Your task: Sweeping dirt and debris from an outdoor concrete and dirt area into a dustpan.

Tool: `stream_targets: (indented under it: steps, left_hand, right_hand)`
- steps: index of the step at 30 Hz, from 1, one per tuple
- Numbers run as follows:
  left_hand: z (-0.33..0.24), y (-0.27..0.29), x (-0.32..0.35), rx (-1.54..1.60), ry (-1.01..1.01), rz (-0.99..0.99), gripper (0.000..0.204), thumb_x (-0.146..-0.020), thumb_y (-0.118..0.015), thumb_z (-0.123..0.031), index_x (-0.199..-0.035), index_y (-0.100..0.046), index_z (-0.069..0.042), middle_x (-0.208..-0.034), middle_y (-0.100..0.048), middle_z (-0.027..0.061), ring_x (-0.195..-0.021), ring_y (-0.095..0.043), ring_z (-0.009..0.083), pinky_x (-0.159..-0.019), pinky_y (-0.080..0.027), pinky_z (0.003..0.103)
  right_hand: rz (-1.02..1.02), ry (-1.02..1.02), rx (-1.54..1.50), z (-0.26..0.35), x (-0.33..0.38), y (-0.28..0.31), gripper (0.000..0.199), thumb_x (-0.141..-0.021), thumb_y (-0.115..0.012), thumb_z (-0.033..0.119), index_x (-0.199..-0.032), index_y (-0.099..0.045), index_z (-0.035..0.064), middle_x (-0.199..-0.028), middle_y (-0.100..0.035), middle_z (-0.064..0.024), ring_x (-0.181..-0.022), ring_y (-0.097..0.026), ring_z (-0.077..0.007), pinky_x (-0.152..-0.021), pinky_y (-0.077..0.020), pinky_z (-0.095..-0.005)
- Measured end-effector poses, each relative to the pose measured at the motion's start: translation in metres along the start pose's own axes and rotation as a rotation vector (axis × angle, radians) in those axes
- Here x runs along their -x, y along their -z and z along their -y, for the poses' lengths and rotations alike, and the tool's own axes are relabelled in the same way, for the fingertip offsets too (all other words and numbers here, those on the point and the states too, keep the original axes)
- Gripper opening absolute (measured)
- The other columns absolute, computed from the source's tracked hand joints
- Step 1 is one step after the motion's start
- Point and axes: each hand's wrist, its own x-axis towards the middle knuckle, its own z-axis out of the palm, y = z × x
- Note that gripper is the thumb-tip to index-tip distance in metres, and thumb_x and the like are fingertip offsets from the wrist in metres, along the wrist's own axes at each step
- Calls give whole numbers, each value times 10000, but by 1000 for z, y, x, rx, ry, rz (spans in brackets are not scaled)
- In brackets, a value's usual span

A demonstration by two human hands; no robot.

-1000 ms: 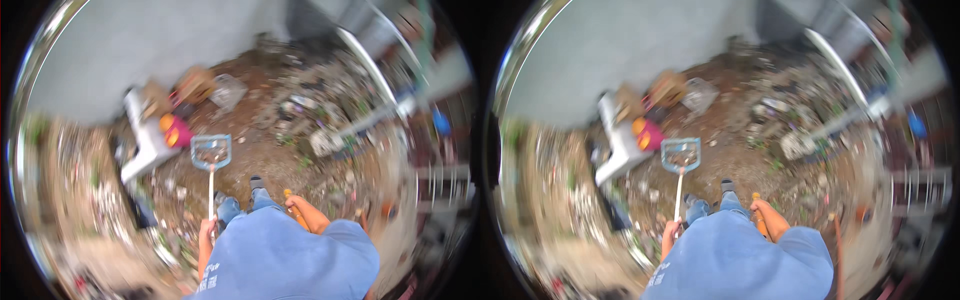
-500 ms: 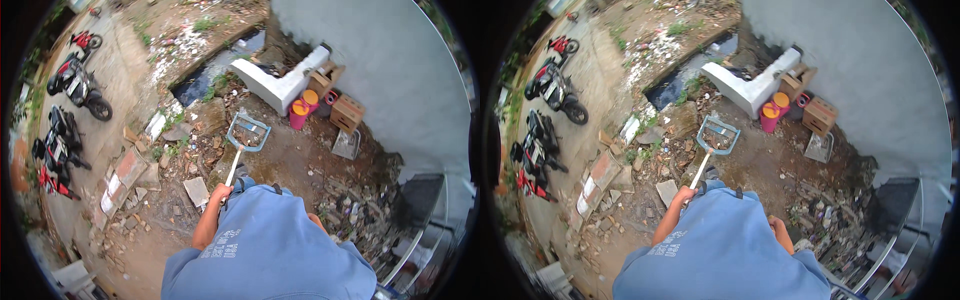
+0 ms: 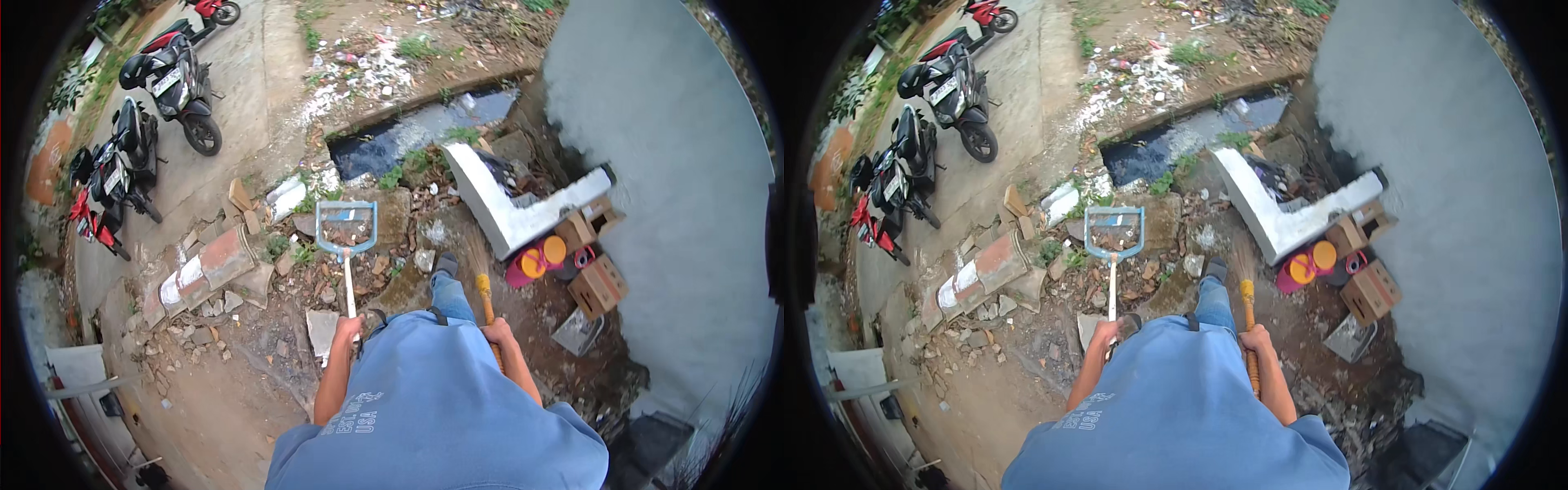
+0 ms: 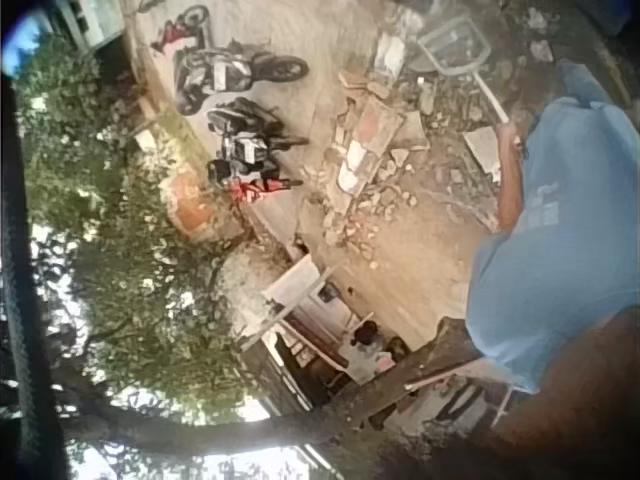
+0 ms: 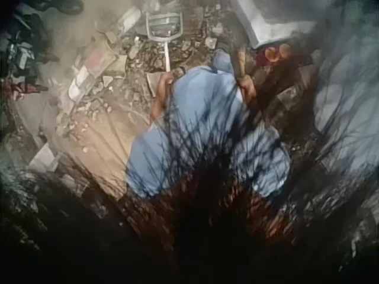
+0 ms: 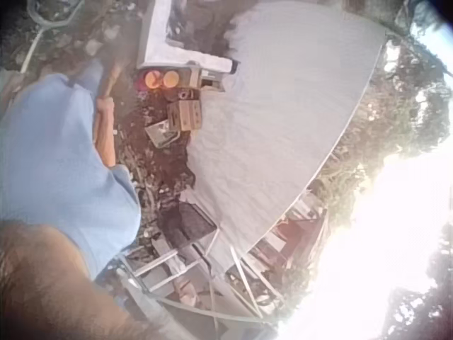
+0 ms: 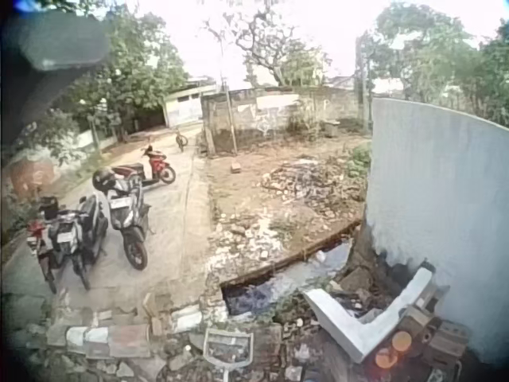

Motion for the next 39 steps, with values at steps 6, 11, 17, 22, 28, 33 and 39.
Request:
stream_targets:
  steps: [6,11,17,22,28,33,39]
  left_hand:
    - [-71,-6,-32,824,95,320,306,-849,-524,-304,-741,-434,-33,-613,-477,38,-398,-352,66,-338,-294,193]
    - [-130,-6,-65,1161,60,308,300,-863,-488,-334,-698,-373,-112,-535,-322,-46,-393,-289,24,-320,-255,157]
    - [-199,36,-112,1173,69,133,262,-865,-491,-324,-726,-391,-125,-523,-342,-40,-390,-324,31,-315,-277,166]
    - [-247,102,-203,1131,126,-14,229,-882,-466,-267,-758,-445,-76,-523,-407,-1,-412,-388,70,-358,-336,189]
    - [-317,187,-244,1107,224,23,259,-874,-488,-242,-774,-502,-3,-589,-494,39,-454,-435,88,-375,-341,206]
    - [-347,248,-281,815,131,-114,255,-855,-519,-259,-727,-512,-38,-614,-517,37,-443,-448,91,-378,-339,229]
    - [-383,330,-378,102,-69,-504,286,-784,-592,-276,-720,-567,2,-536,-504,31,-449,-491,135,-420,-361,263]
  right_hand:
    - [14,317,185,103,-147,57,426,-664,-614,288,-830,-585,-103,-774,-615,-215,-754,-623,-282,-649,-494,-355]
    - [65,401,222,210,-210,131,367,-659,-601,255,-845,-597,-61,-832,-614,-223,-819,-611,-304,-703,-490,-365]
    - [40,349,175,321,-247,135,320,-638,-594,248,-681,-598,-69,-621,-605,-173,-626,-627,-257,-594,-494,-338]
    - [124,283,68,437,-252,111,326,-711,-614,201,-489,-523,-20,-450,-511,-99,-393,-525,-190,-383,-420,-319]
    - [180,163,-123,557,-270,68,245,-676,-660,148,-633,-563,-73,-523,-545,-101,-411,-529,-166,-382,-425,-301]
    - [40,251,58,673,-304,13,346,-670,-679,273,-761,-595,-50,-610,-596,-111,-523,-580,-177,-517,-476,-307]
    - [32,377,383,918,-343,-30,489,-613,-703,370,-797,-612,-75,-755,-629,-149,-701,-626,-230,-644,-493,-327]
